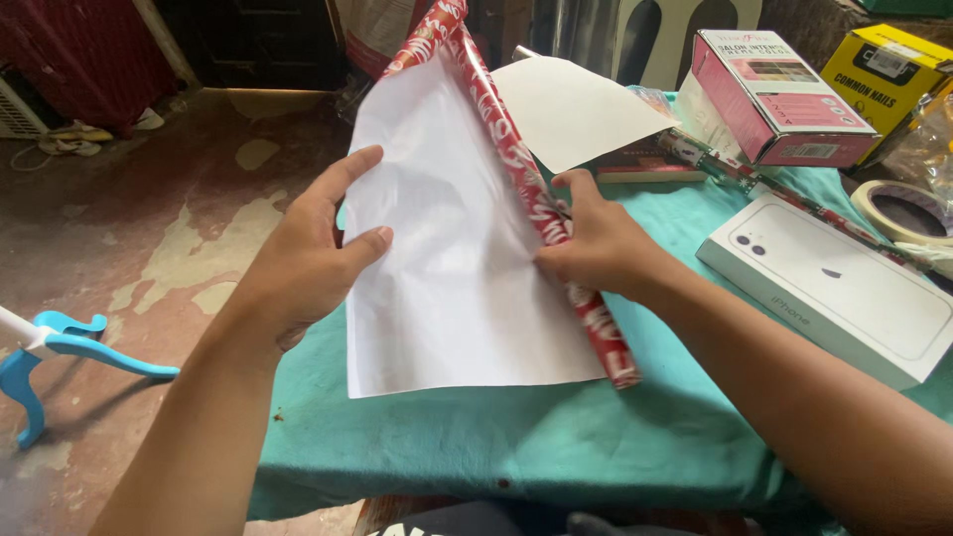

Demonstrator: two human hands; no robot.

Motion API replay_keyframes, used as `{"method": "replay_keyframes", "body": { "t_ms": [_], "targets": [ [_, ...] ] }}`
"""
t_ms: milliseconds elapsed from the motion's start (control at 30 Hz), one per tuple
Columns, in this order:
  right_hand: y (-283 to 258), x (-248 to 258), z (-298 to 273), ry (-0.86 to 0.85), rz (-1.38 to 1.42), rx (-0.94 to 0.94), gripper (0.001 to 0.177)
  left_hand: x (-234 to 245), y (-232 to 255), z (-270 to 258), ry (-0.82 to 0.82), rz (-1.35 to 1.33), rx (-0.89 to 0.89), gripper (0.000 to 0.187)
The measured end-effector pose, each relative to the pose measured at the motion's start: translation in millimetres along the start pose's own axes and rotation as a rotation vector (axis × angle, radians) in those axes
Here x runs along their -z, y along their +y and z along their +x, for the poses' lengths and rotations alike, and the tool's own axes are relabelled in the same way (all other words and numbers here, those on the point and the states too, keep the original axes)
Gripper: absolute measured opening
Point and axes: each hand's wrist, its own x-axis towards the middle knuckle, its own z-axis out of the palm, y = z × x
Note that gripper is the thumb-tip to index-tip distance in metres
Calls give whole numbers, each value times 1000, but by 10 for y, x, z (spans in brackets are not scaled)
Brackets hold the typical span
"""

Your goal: The person unrolls red holiday wrapping paper on a table, places an iPhone box on the paper to gauge size, and cuts a section of paper with scissors. They then fold and press the cut paper flat, preparing it to wrap the box.

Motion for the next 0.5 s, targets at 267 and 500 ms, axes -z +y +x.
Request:
{"method": "replay_keyframes", "body": {
  "t_ms": [267, 500],
  "targets": [
    [479, 184, 118, 94, -152, 9, 86, 317, -114, 6, 13, -96, 19, 73],
    [782, 442, 326, 75, 331, -170, 73, 506, -346, 54, 32, -112, 13, 74]
  ]
}}
